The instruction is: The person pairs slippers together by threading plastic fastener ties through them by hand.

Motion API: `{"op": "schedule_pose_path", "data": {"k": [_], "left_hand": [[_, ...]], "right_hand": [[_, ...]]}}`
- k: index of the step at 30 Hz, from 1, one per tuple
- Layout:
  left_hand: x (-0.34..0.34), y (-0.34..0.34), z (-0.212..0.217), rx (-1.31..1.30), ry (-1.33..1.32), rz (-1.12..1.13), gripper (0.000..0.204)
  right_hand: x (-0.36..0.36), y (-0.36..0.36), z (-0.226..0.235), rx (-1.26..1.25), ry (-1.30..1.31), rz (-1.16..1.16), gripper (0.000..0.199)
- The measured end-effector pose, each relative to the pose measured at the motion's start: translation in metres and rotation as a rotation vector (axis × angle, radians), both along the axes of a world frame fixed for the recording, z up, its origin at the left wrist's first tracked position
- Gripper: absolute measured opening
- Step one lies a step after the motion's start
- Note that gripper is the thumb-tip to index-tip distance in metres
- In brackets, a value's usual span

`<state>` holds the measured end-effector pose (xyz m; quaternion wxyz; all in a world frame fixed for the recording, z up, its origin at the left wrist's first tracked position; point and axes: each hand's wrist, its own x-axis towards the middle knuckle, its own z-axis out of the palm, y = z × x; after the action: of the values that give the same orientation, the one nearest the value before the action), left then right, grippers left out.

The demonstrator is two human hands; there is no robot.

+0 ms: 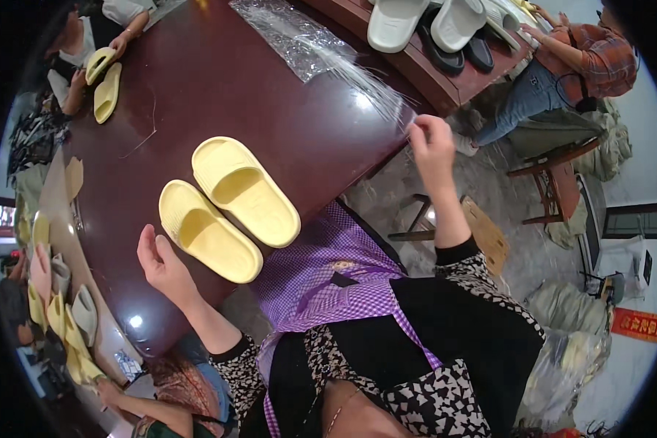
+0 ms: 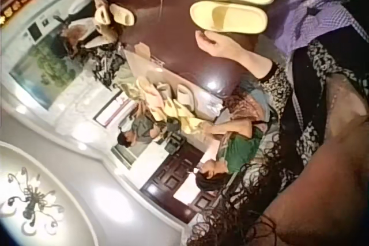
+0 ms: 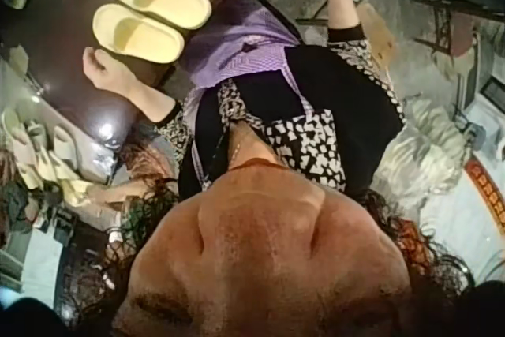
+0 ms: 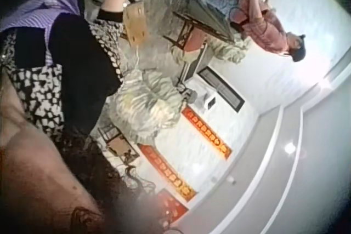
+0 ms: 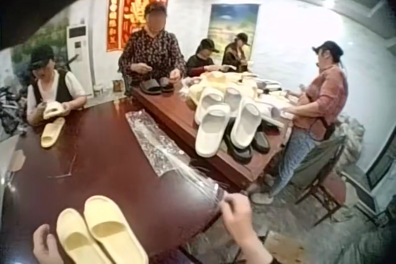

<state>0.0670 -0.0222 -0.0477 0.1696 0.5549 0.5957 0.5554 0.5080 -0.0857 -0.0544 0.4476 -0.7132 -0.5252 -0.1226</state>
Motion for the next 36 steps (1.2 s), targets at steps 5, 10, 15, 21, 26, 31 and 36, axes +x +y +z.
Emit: {"op": "schedule_pose_path", "data": {"k": [5,10,15,21,26,31,36], "left_hand": [[0.043,-0.011,0.019,0.031,-0.089,-0.07,0.025],[0.116,-0.022,0.035,0.111,0.192,-0.453,0.025],[0.187,-0.024,0.03,0.366,0.408,-0.796,0.029],[0.214,-0.015,0.014,0.382,0.549,-0.909,0.025],[0.199,-0.014,0.015,0.371,0.529,-0.815,0.022],[0.187,-0.018,0.025,0.367,0.51,-0.756,0.021],[0.165,-0.028,0.033,0.226,0.314,-0.737,0.013]], "right_hand": [[0.028,-0.024,-0.032,-0.316,0.269,0.077,0.019],[0.005,-0.033,-0.009,-0.579,0.733,0.288,0.016],[-0.034,-0.036,0.021,-0.707,0.99,0.611,0.015],[-0.047,-0.033,0.036,-0.718,1.123,0.814,0.014],[-0.037,-0.01,0.04,-0.749,1.054,0.919,0.015],[0.007,0.081,0.014,-0.053,-0.203,0.46,0.023],[0.003,0.138,-0.01,-0.279,-0.414,0.163,0.023]]}}
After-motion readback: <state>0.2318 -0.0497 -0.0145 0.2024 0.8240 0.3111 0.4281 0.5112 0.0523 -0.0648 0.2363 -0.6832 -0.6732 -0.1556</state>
